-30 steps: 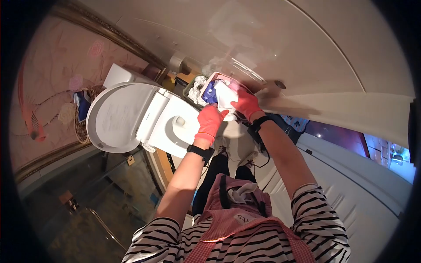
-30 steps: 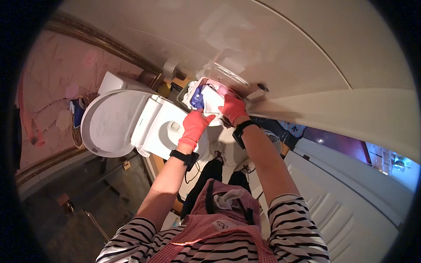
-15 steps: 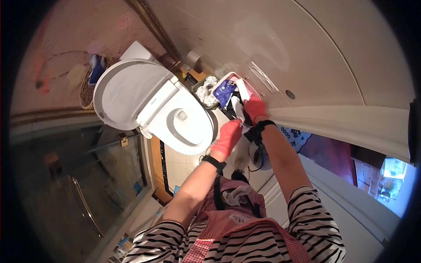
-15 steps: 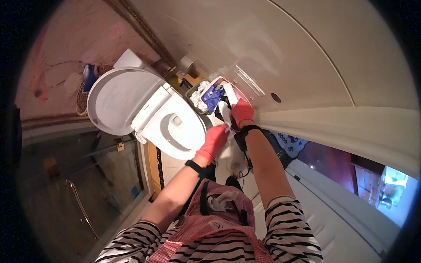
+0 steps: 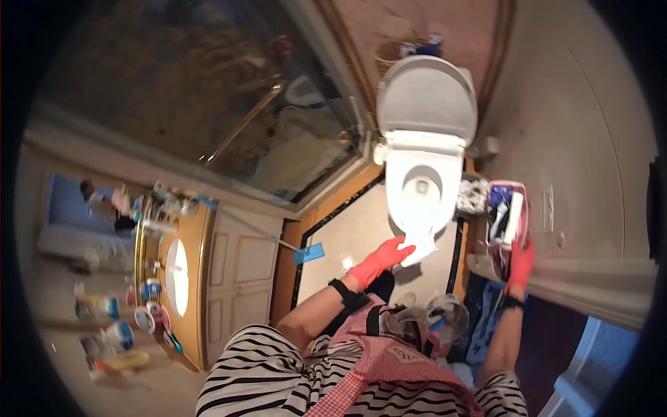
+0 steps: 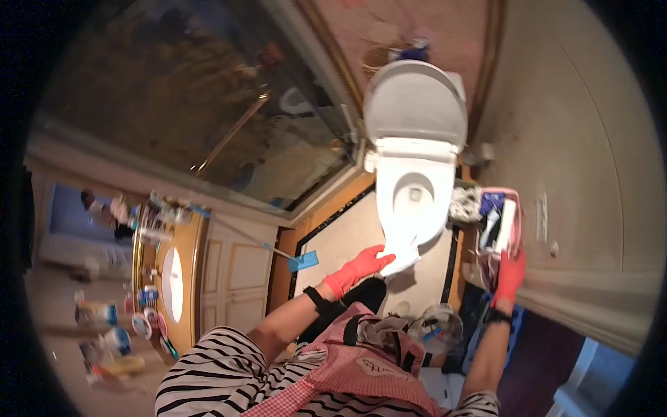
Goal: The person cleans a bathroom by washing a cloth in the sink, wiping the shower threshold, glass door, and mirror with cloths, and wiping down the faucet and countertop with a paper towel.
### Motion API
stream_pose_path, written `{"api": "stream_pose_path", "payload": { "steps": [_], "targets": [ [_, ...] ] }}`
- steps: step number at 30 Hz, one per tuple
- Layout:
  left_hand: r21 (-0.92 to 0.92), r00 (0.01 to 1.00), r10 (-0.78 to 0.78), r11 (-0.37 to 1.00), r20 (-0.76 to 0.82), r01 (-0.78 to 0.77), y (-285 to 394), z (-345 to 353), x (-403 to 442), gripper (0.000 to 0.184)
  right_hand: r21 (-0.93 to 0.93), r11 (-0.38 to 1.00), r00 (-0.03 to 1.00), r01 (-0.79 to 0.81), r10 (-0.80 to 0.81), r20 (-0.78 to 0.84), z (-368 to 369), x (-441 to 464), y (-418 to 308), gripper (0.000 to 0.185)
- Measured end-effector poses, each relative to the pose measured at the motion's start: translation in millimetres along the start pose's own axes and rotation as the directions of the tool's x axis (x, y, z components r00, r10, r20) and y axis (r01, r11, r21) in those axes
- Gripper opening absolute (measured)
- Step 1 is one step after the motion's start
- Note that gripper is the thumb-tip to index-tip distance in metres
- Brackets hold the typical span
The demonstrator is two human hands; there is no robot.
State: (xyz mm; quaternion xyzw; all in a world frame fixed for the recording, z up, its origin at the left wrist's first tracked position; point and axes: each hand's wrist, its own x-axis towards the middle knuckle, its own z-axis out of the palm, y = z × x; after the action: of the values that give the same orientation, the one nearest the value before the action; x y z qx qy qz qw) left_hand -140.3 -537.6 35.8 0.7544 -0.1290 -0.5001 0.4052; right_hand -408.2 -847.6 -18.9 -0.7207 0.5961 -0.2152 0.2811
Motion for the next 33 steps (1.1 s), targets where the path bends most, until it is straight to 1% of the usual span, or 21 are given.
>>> {"api": "stream_pose_path", "payload": {
  "steps": [2, 3, 4, 5, 6, 7, 8, 10, 12, 14, 15, 16, 17, 18, 20, 22, 24, 26, 29, 32, 33],
  "targets": [
    [-0.021, 0.997, 0.061, 0.998, -0.056, -0.062, -9.2, -7.5, -26.2, 0.052, 0.044, 0.997, 0.995, 0.070, -0.073, 0.068, -14.7, -42.2, -16.5, 0.059],
    [0.029, 0.995, 0.064, 0.998, -0.082, -0.061, -39.7, -6.1, -16.4, 0.047, 0.108, 0.994, 0.957, 0.031, -0.061, 0.284, -33.0, -68.2, -65.8, 0.060],
    [-0.017, 0.984, 0.163, 0.987, 0.075, -0.162, -15.2, -15.6, -47.9, 0.064, 0.147, 0.989, 0.872, -0.021, -0.054, 0.487, -51.6, -107.5, -116.5, 0.060],
    [-0.074, 0.972, 0.228, 0.972, 0.049, -0.224, -14.7, -15.1, -63.0, 0.051, 0.386, 0.921, 0.765, -0.063, -0.204, 0.611, -52.4, -139.1, -143.0, 0.064],
    [0.061, 0.996, 0.092, 0.994, 0.013, -0.093, 10.6, -18.7, -93.5, 0.057, 0.583, 0.797, 0.689, 0.155, -0.510, 0.515, -21.8, -161.6, -137.2, 0.067],
    [0.059, 0.982, 0.143, 0.987, 0.120, -0.151, 4.4, -23.4, -99.3, 0.064, 0.564, 0.824, 0.588, 0.053, -0.482, 0.649, -14.5, -183.3, -152.4, 0.063],
    [0.201, 0.952, 0.292, 0.931, 0.090, -0.304, -13.7, -29.7, -99.2, 0.064, 0.515, 0.857, 0.460, -0.036, -0.443, 0.769, -6.2, -206.1, -175.3, 0.059],
    [0.036, 0.935, 0.340, 0.938, 0.098, -0.345, -1.1, -58.4, -134.8, 0.055, 0.458, 0.872, 0.411, 0.174, -0.487, 0.771, 23.6, -242.3, -207.1, 0.045],
    [-0.258, 0.952, 0.281, 0.917, -0.125, -0.305, -38.1, -86.1, -137.9, 0.047, 0.400, 0.893, 0.406, 0.206, -0.450, 0.796, 40.4, -272.1, -248.2, 0.037],
    [-0.276, 0.879, 0.245, 0.885, -0.409, -0.375, -83.0, -132.3, -155.5, 0.052, 0.329, 0.880, 0.366, 0.341, -0.447, 0.816, 70.9, -292.4, -277.1, 0.035],
    [-0.246, 0.806, 0.103, 0.923, -0.583, -0.296, -109.4, -152.1, -165.8, 0.056, 0.351, 0.892, 0.379, 0.284, -0.441, 0.814, 91.8, -305.5, -287.1, 0.034],
    [0.107, 0.566, 0.274, 0.944, -0.777, -0.311, -141.4, -173.6, -173.3, 0.057, 0.369, 0.902, 0.384, 0.224, -0.429, 0.817, 107.5, -322.8, -298.9, 0.033],
    [0.252, 0.414, 0.341, 0.933, -0.844, -0.256, -161.5, -190.2, -194.3, 0.056, 0.390, 0.894, 0.303, 0.219, -0.443, 0.844, 103.0, -344.1, -331.9, 0.033],
    [0.377, 0.256, 0.408, 0.912, -0.876, -0.164, -173.9, -208.6, -218.0, 0.056, 0.356, 0.862, 0.342, 0.361, -0.477, 0.809, 123.8, -362.0, -341.8, 0.032],
    [-0.221, 0.674, 0.051, 0.924, -0.737, -0.312, -168.7, -232.2, -280.9, 0.058, 0.402, 0.865, 0.194, 0.300, -0.468, 0.862, 135.4, -413.7, -380.0, 0.030],
    [-0.456, 0.797, 0.173, 0.742, -0.579, -0.492, -193.7, -249.6, -306.8, 0.057, 0.366, 0.877, 0.064, 0.311, -0.404, 0.913, 156.5, -467.6, -400.6, 0.030],
    [-0.439, 0.855, 0.192, 0.791, -0.483, -0.426, -220.9, -272.6, -315.0, 0.051, 0.501, 0.803, -0.239, 0.322, -0.443, 0.864, 183.7, -511.0, -414.3, 0.026],
    [-0.604, 0.888, 0.214, 0.666, -0.407, -0.438, -248.8, -301.6, -334.6, 0.049, 0.439, 0.841, -0.348, 0.316, -0.327, 0.878, 204.1, -538.6, -432.0, 0.029],
    [-0.683, 0.927, 0.128, 0.642, -0.352, -0.348, -284.9, -340.3, -354.5, 0.045, 0.256, 0.965, -0.670, 0.064, -0.149, 0.727, 200.9, -564.1, -476.2, 0.050],
    [-0.662, 0.934, 0.069, 0.687, -0.350, -0.298, -292.2, -375.9, -365.1, 0.038, 0.250, 0.961, -0.736, 0.116, -0.086, 0.672, 215.1, -584.8, -505.2, 0.058],
    [-0.543, 0.906, 0.056, 0.784, -0.420, -0.300, -303.7, -387.3, -362.9, 0.032, 0.244, 0.962, -0.747, 0.125, -0.070, 0.661, 231.3, -587.4, -510.2, 0.058]
  ]
}}
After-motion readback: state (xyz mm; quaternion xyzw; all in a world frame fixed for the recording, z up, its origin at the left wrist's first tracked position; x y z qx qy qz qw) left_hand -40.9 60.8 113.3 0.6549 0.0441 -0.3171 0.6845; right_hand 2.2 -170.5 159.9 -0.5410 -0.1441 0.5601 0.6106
